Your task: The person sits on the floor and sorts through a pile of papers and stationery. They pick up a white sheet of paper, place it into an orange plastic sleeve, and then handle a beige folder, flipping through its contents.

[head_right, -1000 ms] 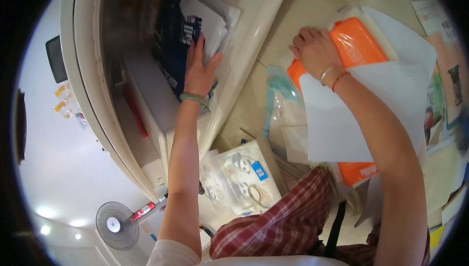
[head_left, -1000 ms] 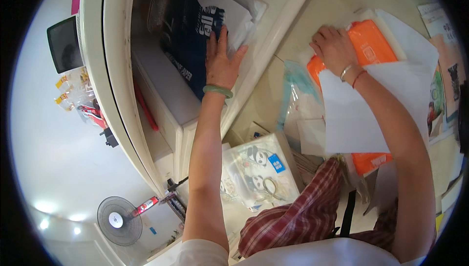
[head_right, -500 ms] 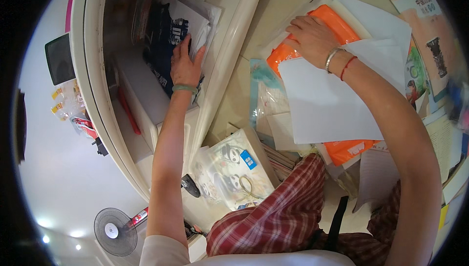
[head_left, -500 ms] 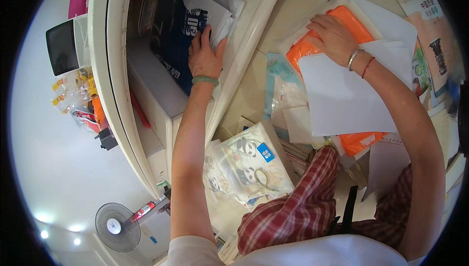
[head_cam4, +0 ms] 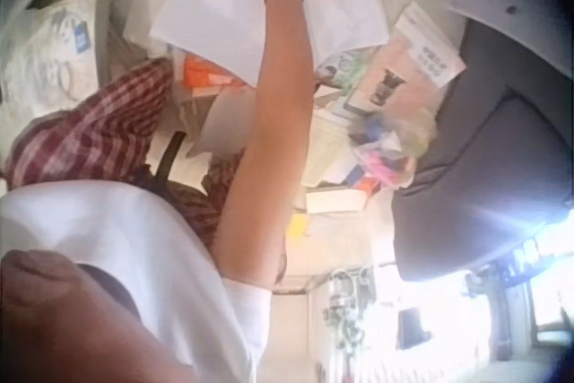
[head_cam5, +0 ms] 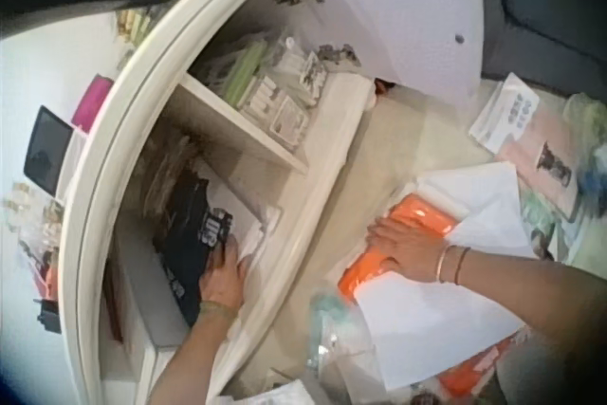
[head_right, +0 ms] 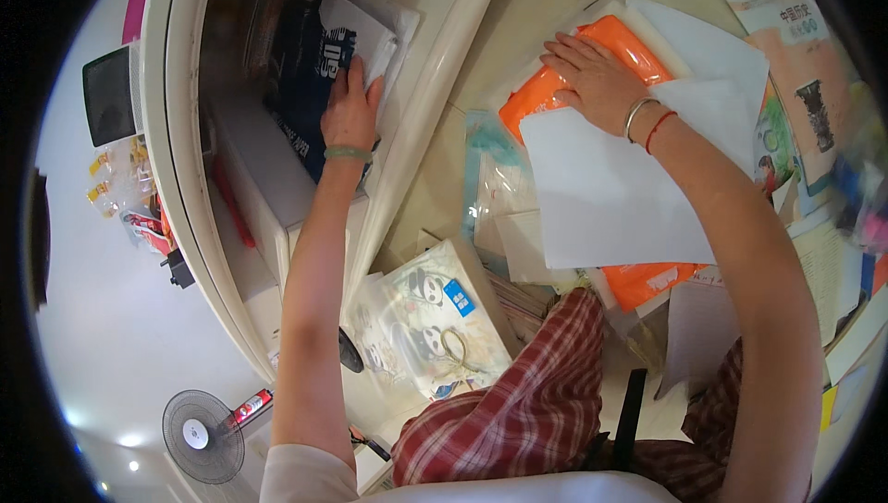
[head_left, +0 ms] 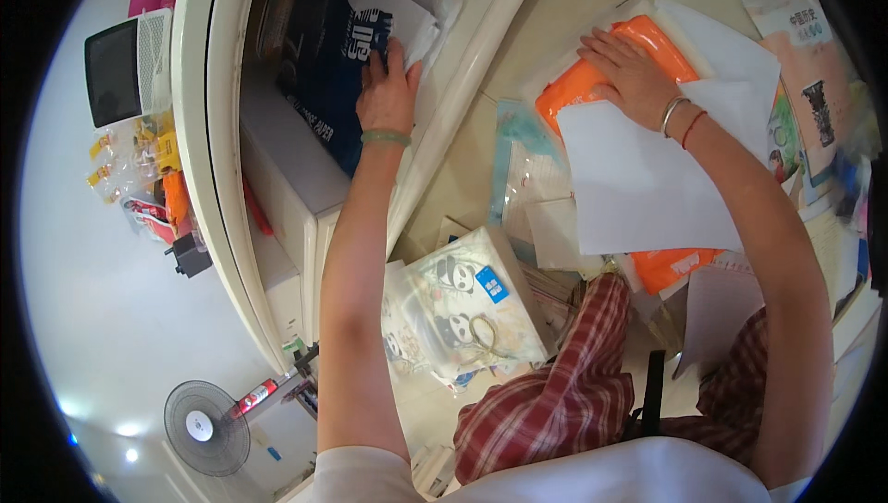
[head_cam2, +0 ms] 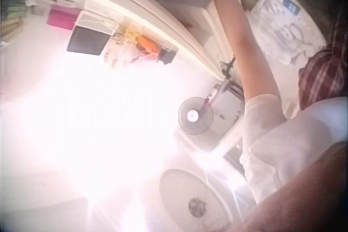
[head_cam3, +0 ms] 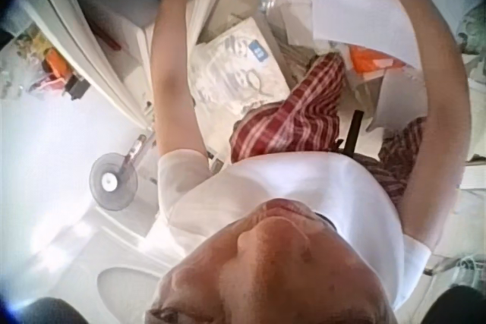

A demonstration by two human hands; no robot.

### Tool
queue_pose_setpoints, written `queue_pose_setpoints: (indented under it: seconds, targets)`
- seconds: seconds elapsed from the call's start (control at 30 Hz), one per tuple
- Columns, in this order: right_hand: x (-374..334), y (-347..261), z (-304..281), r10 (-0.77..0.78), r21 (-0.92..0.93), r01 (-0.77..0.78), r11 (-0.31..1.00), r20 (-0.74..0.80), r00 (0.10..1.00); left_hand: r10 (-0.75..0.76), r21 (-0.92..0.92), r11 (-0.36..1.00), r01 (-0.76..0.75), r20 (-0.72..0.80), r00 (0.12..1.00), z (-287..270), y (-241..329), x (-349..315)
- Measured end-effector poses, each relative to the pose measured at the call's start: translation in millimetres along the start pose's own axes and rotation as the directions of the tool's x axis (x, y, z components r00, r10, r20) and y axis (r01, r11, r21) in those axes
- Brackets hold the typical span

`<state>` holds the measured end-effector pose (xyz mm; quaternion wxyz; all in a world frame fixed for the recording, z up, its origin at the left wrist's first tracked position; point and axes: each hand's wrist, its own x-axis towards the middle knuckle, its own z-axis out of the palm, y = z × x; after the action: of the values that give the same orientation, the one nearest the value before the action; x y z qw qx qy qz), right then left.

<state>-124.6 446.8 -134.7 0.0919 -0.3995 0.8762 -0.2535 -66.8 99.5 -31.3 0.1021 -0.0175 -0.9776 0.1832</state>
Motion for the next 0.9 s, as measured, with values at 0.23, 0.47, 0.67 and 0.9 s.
queue_pose_setpoints:
  seconds: [0.23, 0.47, 0.67, 0.9]
  targets:
    - [-39.1, -38.1, -31.0, -0.175, -0.017, 0.176, 0.984, 0.054, 0.983, -0.070, 0.041, 0.997, 0.066, 0.112, 0.991, 4.8, -6.6, -0.4]
    - [-116.9, -43.8, -57.0, -0.285, -0.101, 0.366, 0.925, 0.451, 0.846, -0.230, -0.109, 0.958, 0.265, 0.260, 0.938, -1.7, 6.2, 3.3]
    - [-195.0, -23.0, -129.6, -0.076, 0.009, 0.098, 0.995, 0.701, 0.709, -0.014, -0.590, 0.807, 0.035, 0.039, 0.999, -35.3, 106.8, -41.1]
    - [-240.4, 40.0, -139.6, 0.449, 0.305, -0.483, 0.821, 0.177, 0.876, -0.329, -0.769, 0.200, 0.607, 0.531, 0.781, -44.3, 244.6, -131.2]
